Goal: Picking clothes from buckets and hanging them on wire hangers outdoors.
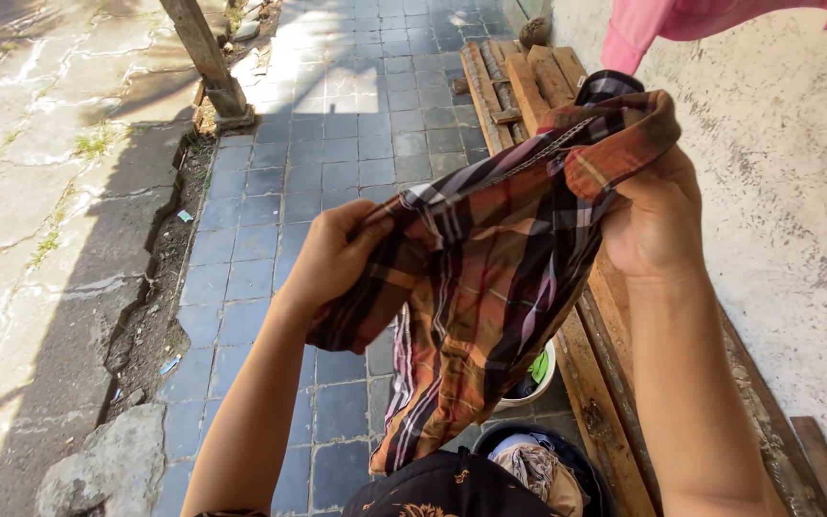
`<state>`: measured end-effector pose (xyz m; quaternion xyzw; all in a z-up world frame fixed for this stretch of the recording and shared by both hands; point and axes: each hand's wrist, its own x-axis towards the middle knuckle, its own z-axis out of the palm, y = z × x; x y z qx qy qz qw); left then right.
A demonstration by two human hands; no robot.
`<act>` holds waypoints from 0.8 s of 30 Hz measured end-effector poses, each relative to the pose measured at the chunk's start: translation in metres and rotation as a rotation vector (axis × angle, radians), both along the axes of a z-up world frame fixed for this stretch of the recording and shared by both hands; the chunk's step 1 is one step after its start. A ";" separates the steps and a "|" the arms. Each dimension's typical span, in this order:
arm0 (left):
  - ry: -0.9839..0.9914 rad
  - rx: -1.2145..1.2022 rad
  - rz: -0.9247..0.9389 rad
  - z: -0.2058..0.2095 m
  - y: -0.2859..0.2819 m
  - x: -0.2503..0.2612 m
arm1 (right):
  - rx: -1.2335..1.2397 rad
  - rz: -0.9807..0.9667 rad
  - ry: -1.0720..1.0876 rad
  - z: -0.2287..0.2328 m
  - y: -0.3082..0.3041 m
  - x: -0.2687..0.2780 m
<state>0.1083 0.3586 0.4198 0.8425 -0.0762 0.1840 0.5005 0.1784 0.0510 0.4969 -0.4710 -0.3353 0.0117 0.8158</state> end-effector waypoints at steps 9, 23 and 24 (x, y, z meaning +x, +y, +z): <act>-0.313 -0.017 -0.111 0.053 -0.112 -0.003 | -0.139 -0.220 0.032 -0.016 0.008 -0.030; 0.058 -0.583 -0.620 0.009 -0.180 0.067 | -0.312 -0.766 0.322 -0.064 -0.137 -0.011; 0.160 -0.585 -0.664 0.010 -0.190 0.070 | -0.430 -0.775 0.294 -0.060 -0.143 -0.014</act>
